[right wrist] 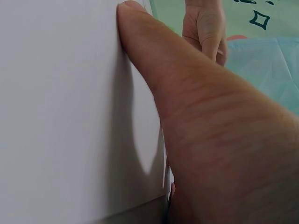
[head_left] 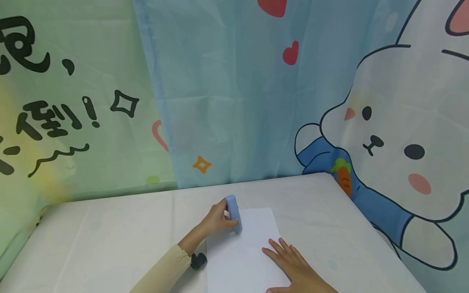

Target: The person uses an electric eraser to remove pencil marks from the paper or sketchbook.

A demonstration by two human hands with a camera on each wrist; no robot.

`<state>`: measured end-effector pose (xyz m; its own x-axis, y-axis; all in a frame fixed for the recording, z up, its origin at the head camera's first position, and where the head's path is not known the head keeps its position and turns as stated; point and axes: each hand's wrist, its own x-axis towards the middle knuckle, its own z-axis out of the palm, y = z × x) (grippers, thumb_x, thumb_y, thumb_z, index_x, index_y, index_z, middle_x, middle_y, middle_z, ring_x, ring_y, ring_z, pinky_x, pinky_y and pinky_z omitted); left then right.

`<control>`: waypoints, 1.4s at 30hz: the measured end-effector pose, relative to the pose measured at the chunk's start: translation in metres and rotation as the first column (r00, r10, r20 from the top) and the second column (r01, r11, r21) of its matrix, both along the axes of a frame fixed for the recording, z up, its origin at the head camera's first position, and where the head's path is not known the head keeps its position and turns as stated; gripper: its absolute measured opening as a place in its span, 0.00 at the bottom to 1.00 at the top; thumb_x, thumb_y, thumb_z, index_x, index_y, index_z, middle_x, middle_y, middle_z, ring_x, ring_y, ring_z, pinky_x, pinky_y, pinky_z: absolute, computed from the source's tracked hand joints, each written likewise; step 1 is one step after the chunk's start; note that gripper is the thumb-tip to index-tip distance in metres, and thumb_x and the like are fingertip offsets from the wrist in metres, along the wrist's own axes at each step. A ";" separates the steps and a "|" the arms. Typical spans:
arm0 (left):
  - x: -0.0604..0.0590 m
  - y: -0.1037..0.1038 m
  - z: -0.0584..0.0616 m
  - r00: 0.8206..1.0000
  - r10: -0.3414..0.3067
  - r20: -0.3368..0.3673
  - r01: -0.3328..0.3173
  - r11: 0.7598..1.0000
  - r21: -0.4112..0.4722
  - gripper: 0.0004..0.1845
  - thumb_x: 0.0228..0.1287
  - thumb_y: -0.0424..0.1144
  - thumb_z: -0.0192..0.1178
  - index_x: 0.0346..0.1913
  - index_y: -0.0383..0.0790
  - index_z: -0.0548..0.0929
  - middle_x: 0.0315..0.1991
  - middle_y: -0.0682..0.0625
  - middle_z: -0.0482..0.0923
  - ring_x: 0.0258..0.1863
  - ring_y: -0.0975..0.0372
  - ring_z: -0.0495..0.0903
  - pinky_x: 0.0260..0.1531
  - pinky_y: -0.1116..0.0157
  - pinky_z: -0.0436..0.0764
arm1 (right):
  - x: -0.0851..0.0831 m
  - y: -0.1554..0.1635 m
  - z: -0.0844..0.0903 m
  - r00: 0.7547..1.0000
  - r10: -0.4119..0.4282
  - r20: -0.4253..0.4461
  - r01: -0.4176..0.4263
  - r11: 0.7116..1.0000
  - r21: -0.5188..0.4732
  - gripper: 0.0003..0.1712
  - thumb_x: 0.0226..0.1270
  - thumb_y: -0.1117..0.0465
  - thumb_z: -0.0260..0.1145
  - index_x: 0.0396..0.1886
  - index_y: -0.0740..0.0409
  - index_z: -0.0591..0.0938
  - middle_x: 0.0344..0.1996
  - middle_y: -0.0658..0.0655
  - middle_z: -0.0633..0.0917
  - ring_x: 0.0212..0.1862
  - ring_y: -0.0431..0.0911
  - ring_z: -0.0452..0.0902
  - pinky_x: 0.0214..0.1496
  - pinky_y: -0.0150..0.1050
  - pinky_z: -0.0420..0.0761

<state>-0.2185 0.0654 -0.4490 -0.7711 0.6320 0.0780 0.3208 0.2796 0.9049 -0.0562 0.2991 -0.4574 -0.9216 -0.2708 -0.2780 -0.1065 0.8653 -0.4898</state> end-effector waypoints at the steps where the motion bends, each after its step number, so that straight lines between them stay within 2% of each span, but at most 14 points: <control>1: 0.000 -0.001 -0.001 1.000 0.003 -0.001 -0.003 1.000 0.000 0.21 0.56 0.27 0.67 0.49 0.28 0.69 0.38 0.43 0.76 0.33 0.62 0.77 0.31 0.72 0.78 | 0.000 -0.001 0.000 1.000 0.003 0.001 -0.003 1.000 -0.001 0.57 0.50 0.28 0.67 0.73 0.53 0.63 0.76 0.61 0.55 0.75 0.66 0.42 0.70 0.71 0.39; 14: 0.001 -0.009 -0.002 0.998 0.042 0.036 -0.042 0.999 0.002 0.20 0.57 0.28 0.66 0.49 0.28 0.69 0.39 0.43 0.75 0.33 0.63 0.74 0.31 0.73 0.76 | 0.001 -0.003 -0.003 0.999 0.031 0.026 -0.030 0.998 -0.057 0.57 0.52 0.30 0.67 0.75 0.55 0.60 0.76 0.63 0.53 0.75 0.67 0.39 0.69 0.71 0.35; 22: -0.005 -0.009 -0.004 0.998 0.064 0.021 -0.065 0.998 0.011 0.21 0.57 0.27 0.67 0.50 0.28 0.69 0.41 0.41 0.76 0.36 0.60 0.77 0.33 0.71 0.78 | 0.000 -0.005 -0.004 1.000 0.016 0.024 -0.015 0.999 -0.033 0.58 0.50 0.29 0.68 0.75 0.53 0.61 0.76 0.63 0.53 0.76 0.66 0.38 0.69 0.71 0.36; 33: -0.008 -0.001 -0.001 0.999 0.044 0.009 -0.044 0.999 -0.012 0.22 0.57 0.27 0.67 0.51 0.27 0.69 0.41 0.40 0.77 0.34 0.61 0.78 0.32 0.74 0.77 | 0.002 -0.003 -0.005 1.000 -0.014 -0.009 0.014 1.000 -0.016 0.58 0.48 0.28 0.68 0.74 0.52 0.62 0.77 0.61 0.52 0.76 0.65 0.37 0.71 0.69 0.36; 38: -0.012 -0.001 0.002 0.999 0.043 0.017 -0.042 0.999 -0.027 0.22 0.57 0.27 0.67 0.52 0.27 0.69 0.42 0.39 0.77 0.36 0.58 0.80 0.34 0.72 0.79 | 0.000 -0.004 -0.006 0.999 -0.026 -0.033 0.024 0.997 -0.076 0.58 0.48 0.30 0.70 0.74 0.53 0.63 0.76 0.63 0.53 0.76 0.65 0.36 0.72 0.66 0.32; 42: -0.015 0.001 0.004 0.999 0.031 0.027 -0.029 0.998 -0.055 0.22 0.56 0.28 0.68 0.50 0.28 0.70 0.41 0.41 0.77 0.37 0.56 0.82 0.36 0.71 0.81 | -0.001 -0.004 -0.007 0.997 -0.039 -0.065 0.033 0.995 -0.097 0.58 0.46 0.29 0.70 0.74 0.51 0.64 0.76 0.62 0.54 0.76 0.64 0.35 0.74 0.56 0.25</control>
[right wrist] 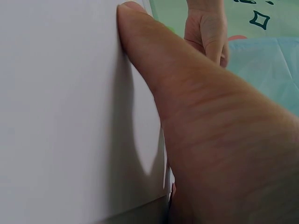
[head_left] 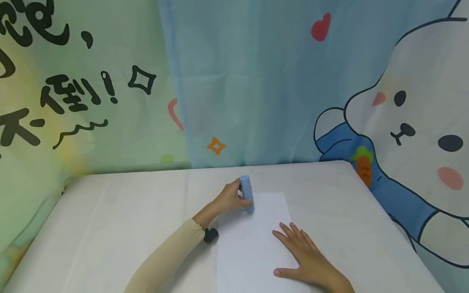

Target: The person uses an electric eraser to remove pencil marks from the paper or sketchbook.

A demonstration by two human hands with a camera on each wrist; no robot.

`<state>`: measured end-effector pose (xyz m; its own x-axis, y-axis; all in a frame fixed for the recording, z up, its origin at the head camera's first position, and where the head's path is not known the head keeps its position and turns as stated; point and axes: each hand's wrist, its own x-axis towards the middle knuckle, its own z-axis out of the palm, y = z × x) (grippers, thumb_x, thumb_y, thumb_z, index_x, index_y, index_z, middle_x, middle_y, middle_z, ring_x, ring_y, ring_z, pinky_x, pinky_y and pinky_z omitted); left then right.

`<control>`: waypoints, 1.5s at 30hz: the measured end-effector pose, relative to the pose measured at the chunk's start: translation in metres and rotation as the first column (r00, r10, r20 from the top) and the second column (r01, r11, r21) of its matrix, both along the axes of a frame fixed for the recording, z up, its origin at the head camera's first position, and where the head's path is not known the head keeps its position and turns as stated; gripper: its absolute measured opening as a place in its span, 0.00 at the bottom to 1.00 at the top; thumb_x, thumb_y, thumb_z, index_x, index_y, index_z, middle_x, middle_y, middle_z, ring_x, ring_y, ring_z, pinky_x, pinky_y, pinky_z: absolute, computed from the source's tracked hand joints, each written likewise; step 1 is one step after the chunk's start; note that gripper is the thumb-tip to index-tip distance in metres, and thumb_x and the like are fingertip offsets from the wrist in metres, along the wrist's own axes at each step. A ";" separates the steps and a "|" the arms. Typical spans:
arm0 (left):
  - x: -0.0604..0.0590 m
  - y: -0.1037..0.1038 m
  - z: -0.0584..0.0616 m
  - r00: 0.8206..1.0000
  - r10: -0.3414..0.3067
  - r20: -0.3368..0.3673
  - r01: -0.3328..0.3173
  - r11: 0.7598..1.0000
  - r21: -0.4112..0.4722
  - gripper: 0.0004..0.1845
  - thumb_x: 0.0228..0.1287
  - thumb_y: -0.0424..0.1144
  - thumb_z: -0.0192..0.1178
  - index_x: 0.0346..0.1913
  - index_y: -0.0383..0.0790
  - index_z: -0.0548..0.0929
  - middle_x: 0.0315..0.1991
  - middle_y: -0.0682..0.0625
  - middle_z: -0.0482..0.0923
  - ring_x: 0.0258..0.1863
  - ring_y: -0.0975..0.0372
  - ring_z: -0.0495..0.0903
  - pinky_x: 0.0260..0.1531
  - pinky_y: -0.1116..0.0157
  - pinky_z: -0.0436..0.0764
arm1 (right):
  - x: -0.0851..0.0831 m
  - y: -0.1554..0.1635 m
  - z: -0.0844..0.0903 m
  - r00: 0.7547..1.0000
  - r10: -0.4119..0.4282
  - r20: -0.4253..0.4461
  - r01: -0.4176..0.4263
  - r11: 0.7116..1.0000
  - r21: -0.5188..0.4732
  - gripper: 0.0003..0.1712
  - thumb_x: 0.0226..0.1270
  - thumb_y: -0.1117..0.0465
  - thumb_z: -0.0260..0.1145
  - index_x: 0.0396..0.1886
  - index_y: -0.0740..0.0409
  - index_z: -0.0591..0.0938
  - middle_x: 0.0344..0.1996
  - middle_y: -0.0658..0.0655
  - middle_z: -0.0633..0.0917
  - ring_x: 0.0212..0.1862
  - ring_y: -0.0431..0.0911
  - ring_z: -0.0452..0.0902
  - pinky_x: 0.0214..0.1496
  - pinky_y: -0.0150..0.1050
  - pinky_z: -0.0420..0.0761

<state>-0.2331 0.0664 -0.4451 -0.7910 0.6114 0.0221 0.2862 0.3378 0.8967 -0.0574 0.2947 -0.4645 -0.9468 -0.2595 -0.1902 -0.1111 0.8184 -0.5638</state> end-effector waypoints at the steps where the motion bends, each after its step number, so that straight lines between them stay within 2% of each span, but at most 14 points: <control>1: -0.001 0.000 0.000 1.000 0.002 0.005 -0.002 1.000 -0.001 0.22 0.56 0.29 0.68 0.51 0.28 0.70 0.41 0.41 0.77 0.37 0.56 0.82 0.36 0.71 0.81 | -0.001 0.000 0.001 1.000 0.003 -0.011 -0.003 1.000 0.002 0.58 0.46 0.29 0.70 0.74 0.51 0.64 0.76 0.62 0.54 0.76 0.63 0.35 0.75 0.54 0.24; 10: -0.008 -0.003 0.001 0.999 0.038 -0.026 -0.038 0.999 0.014 0.22 0.56 0.29 0.67 0.51 0.27 0.70 0.42 0.38 0.77 0.38 0.51 0.83 0.35 0.71 0.80 | -0.009 -0.003 0.002 0.999 0.014 -0.037 -0.014 1.000 0.003 0.57 0.47 0.30 0.71 0.73 0.51 0.64 0.76 0.63 0.54 0.76 0.63 0.36 0.74 0.61 0.29; 13: -0.007 -0.003 -0.002 1.000 0.026 -0.016 -0.026 1.000 0.018 0.22 0.57 0.28 0.67 0.50 0.27 0.69 0.42 0.37 0.77 0.39 0.48 0.84 0.36 0.71 0.82 | -0.006 -0.004 0.001 1.000 0.013 -0.025 -0.013 1.000 -0.004 0.56 0.47 0.31 0.71 0.73 0.52 0.65 0.76 0.64 0.54 0.76 0.64 0.35 0.74 0.61 0.28; 19: -0.005 -0.001 -0.005 1.000 0.025 0.005 -0.025 1.000 -0.002 0.22 0.57 0.29 0.68 0.51 0.28 0.69 0.41 0.40 0.77 0.38 0.52 0.83 0.35 0.72 0.81 | -0.002 -0.003 -0.002 0.999 0.010 -0.032 -0.010 1.000 -0.015 0.55 0.48 0.31 0.71 0.73 0.51 0.65 0.76 0.64 0.55 0.76 0.65 0.36 0.74 0.56 0.24; 30: -0.003 -0.002 -0.002 0.999 0.033 0.029 -0.033 0.999 -0.001 0.23 0.57 0.28 0.67 0.52 0.27 0.69 0.40 0.39 0.76 0.39 0.48 0.83 0.37 0.69 0.82 | -0.008 -0.004 0.001 0.998 0.000 0.059 -0.001 1.000 0.012 0.58 0.47 0.31 0.72 0.73 0.57 0.64 0.76 0.67 0.52 0.75 0.67 0.32 0.71 0.65 0.26; 38: -0.002 -0.002 -0.003 0.999 0.034 0.042 -0.034 0.999 0.002 0.23 0.57 0.28 0.67 0.52 0.27 0.69 0.41 0.39 0.76 0.40 0.47 0.84 0.37 0.68 0.83 | -0.006 -0.003 0.001 0.999 -0.007 0.054 0.006 1.000 0.020 0.59 0.46 0.31 0.72 0.73 0.56 0.64 0.76 0.65 0.52 0.76 0.66 0.32 0.72 0.64 0.26; 45: 0.000 -0.001 -0.003 1.000 0.023 0.020 -0.023 1.000 0.018 0.21 0.57 0.28 0.67 0.50 0.28 0.69 0.41 0.39 0.76 0.40 0.48 0.83 0.36 0.69 0.83 | -0.004 -0.001 0.000 0.999 -0.006 0.037 0.006 1.000 0.013 0.59 0.46 0.31 0.72 0.73 0.56 0.64 0.76 0.66 0.52 0.76 0.66 0.33 0.72 0.63 0.27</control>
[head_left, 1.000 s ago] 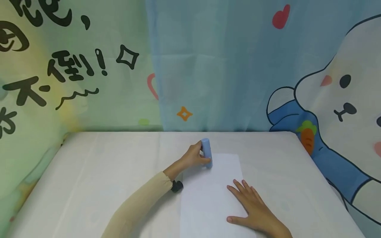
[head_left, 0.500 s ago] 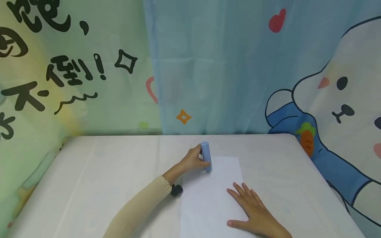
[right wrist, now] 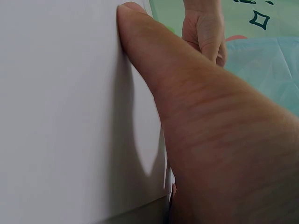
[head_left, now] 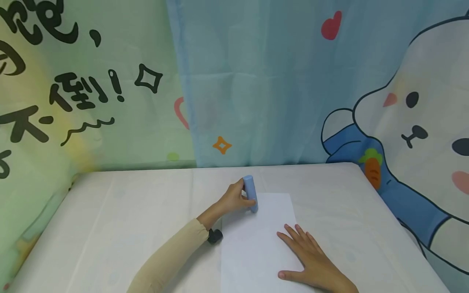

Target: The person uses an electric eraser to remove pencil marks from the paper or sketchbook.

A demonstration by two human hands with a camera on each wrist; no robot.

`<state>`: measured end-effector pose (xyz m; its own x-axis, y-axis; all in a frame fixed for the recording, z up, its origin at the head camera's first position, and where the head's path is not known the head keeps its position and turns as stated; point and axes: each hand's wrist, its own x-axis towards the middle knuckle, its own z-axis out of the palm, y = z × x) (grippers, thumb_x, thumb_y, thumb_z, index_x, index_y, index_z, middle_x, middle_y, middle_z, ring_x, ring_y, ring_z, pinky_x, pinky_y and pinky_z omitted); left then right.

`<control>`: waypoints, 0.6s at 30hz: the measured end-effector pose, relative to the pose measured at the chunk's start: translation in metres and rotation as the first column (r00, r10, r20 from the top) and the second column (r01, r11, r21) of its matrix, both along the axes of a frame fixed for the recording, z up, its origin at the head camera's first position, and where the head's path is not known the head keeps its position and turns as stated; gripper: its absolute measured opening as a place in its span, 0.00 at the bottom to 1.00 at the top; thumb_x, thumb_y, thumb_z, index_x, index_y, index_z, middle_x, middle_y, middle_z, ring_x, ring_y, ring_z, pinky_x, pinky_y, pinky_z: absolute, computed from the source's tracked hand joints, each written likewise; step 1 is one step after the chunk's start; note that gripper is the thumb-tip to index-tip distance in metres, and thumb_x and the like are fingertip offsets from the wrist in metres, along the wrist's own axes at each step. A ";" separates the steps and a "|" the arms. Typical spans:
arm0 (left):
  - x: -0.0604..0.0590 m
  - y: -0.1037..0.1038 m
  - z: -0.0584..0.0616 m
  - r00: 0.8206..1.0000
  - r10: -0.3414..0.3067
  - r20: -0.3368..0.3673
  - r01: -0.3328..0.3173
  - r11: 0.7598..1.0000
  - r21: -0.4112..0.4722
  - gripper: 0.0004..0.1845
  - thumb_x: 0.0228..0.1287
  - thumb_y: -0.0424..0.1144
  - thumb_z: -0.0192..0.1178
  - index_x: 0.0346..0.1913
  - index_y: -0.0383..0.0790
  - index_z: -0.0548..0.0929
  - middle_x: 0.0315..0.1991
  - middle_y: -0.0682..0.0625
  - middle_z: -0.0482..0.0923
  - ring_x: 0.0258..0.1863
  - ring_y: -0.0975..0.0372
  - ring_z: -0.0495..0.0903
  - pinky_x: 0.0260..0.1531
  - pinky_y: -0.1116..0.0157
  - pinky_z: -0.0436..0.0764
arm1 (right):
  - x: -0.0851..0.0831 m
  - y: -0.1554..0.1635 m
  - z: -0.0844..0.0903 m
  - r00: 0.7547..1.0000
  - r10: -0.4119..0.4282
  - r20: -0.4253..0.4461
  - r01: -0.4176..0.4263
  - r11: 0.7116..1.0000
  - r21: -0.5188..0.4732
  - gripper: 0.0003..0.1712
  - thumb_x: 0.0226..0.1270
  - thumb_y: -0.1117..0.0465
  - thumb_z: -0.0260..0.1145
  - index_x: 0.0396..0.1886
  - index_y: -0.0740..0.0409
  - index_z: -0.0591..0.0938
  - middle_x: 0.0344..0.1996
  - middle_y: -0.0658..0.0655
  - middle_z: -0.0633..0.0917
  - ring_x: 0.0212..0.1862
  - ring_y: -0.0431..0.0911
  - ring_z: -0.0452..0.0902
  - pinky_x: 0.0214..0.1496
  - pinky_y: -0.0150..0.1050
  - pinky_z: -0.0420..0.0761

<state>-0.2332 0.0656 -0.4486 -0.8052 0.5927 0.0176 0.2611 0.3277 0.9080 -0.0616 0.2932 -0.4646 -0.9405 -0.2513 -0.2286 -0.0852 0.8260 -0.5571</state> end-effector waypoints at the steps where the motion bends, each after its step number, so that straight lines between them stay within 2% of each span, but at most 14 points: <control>1: 0.000 0.001 0.000 1.000 -0.002 -0.002 0.002 1.000 -0.001 0.21 0.57 0.28 0.67 0.50 0.28 0.69 0.41 0.39 0.76 0.39 0.48 0.83 0.36 0.69 0.82 | 0.000 0.000 0.000 1.000 0.001 -0.002 -0.001 1.000 -0.009 0.58 0.46 0.31 0.71 0.73 0.56 0.64 0.76 0.66 0.52 0.76 0.66 0.33 0.72 0.63 0.27; 10: 0.002 0.001 0.004 1.000 0.007 0.005 -0.007 1.000 -0.009 0.23 0.57 0.28 0.67 0.52 0.27 0.69 0.41 0.39 0.75 0.38 0.49 0.83 0.35 0.70 0.82 | 0.002 0.002 0.004 1.000 0.005 -0.021 -0.006 0.999 -0.036 0.57 0.47 0.31 0.72 0.73 0.55 0.65 0.76 0.66 0.53 0.75 0.66 0.34 0.73 0.62 0.27; 18: 0.001 0.002 0.002 1.000 0.015 -0.003 -0.015 1.000 -0.003 0.25 0.57 0.28 0.67 0.55 0.25 0.68 0.43 0.38 0.76 0.38 0.49 0.83 0.36 0.69 0.82 | 0.002 0.001 0.006 1.000 0.002 0.011 -0.002 1.000 0.005 0.58 0.47 0.31 0.72 0.73 0.55 0.65 0.76 0.65 0.53 0.76 0.66 0.35 0.71 0.67 0.32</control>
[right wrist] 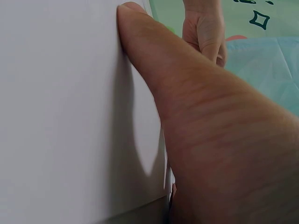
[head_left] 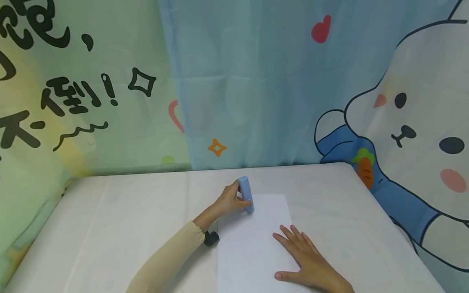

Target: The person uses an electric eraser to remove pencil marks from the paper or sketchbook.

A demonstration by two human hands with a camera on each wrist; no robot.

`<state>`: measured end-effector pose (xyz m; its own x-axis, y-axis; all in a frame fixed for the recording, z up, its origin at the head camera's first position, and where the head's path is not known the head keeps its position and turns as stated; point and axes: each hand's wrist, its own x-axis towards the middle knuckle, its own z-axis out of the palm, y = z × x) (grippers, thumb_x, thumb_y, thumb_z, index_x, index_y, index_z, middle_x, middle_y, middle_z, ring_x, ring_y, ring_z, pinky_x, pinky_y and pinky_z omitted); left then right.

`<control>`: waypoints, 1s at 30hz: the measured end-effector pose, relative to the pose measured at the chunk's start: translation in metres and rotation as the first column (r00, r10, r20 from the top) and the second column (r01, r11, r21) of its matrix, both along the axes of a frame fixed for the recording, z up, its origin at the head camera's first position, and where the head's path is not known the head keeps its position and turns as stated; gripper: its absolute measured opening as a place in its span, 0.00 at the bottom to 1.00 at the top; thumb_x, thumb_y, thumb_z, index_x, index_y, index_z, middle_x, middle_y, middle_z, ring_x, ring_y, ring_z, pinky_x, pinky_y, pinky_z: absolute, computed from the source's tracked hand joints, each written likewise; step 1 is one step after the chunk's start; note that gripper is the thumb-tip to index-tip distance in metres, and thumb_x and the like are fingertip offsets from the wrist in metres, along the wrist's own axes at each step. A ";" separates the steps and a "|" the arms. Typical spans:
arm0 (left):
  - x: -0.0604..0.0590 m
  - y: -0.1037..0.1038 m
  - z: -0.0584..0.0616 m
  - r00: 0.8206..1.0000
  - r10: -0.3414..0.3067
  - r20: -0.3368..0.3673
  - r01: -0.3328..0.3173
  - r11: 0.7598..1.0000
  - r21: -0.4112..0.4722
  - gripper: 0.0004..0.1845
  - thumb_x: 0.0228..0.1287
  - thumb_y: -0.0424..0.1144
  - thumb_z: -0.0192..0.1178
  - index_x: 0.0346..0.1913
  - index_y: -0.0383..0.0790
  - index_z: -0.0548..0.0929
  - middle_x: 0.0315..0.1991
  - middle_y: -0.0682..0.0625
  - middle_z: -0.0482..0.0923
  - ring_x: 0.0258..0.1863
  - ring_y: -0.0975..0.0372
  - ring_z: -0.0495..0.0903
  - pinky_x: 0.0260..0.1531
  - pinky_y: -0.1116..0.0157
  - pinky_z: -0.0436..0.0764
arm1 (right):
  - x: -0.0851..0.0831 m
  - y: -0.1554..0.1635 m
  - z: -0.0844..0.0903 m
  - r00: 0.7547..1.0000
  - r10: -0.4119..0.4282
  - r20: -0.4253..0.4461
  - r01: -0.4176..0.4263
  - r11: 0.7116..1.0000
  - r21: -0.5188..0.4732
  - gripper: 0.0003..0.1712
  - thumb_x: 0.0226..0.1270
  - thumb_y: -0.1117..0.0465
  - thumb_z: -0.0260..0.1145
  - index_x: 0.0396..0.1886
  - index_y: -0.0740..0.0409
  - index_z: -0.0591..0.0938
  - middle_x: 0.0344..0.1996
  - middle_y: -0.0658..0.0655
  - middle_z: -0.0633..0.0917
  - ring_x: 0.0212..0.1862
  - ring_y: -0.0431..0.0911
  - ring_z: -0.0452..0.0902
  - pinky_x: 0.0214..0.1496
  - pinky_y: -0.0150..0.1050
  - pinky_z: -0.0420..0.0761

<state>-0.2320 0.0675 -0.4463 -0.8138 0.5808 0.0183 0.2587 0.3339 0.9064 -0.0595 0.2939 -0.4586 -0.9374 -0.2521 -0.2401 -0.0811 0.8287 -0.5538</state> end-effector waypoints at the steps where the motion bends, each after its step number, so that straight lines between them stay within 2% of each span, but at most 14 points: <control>1: 0.000 0.000 0.000 1.000 0.002 0.001 -0.002 1.000 0.000 0.25 0.57 0.28 0.67 0.55 0.25 0.68 0.43 0.38 0.76 0.38 0.49 0.83 0.35 0.69 0.82 | 0.000 0.000 0.001 1.000 0.002 0.001 -0.002 1.000 0.005 0.58 0.47 0.31 0.72 0.73 0.55 0.65 0.76 0.65 0.53 0.76 0.66 0.35 0.71 0.68 0.33; 9: 0.002 0.000 0.001 1.000 -0.014 -0.003 0.014 1.000 -0.002 0.23 0.57 0.29 0.67 0.52 0.26 0.69 0.41 0.39 0.76 0.35 0.53 0.83 0.33 0.71 0.80 | -0.001 0.001 0.000 1.000 0.010 0.010 -0.011 0.999 0.034 0.58 0.48 0.30 0.71 0.73 0.55 0.64 0.76 0.64 0.53 0.76 0.66 0.37 0.70 0.69 0.35; 15: 0.006 0.000 0.000 1.000 -0.030 0.004 0.030 1.000 0.001 0.23 0.57 0.28 0.67 0.51 0.26 0.69 0.39 0.40 0.76 0.36 0.51 0.83 0.34 0.71 0.80 | 0.001 0.002 0.001 1.000 0.019 0.017 -0.020 0.999 0.034 0.58 0.49 0.30 0.70 0.74 0.55 0.63 0.76 0.64 0.53 0.76 0.66 0.36 0.70 0.70 0.35; 20: 0.007 -0.001 -0.001 1.000 -0.020 0.011 0.019 1.000 0.006 0.24 0.57 0.28 0.67 0.53 0.26 0.69 0.40 0.40 0.75 0.37 0.50 0.83 0.35 0.68 0.82 | 0.002 0.002 0.001 0.999 0.025 0.024 -0.025 1.000 0.018 0.57 0.49 0.30 0.70 0.74 0.55 0.63 0.76 0.64 0.54 0.76 0.67 0.36 0.70 0.70 0.34; 30: 0.003 0.002 -0.001 1.000 0.001 -0.025 0.000 1.000 0.018 0.22 0.57 0.28 0.67 0.51 0.26 0.69 0.41 0.39 0.76 0.36 0.52 0.82 0.34 0.68 0.82 | 0.001 0.005 0.001 0.999 0.029 0.032 -0.030 0.999 0.014 0.58 0.50 0.30 0.69 0.74 0.56 0.63 0.75 0.65 0.55 0.75 0.67 0.37 0.69 0.71 0.35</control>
<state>-0.2287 0.0690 -0.4469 -0.8132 0.5799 0.0497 0.2816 0.3173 0.9055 -0.0585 0.2988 -0.4580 -0.9214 -0.2759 -0.2737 -0.0880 0.8341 -0.5445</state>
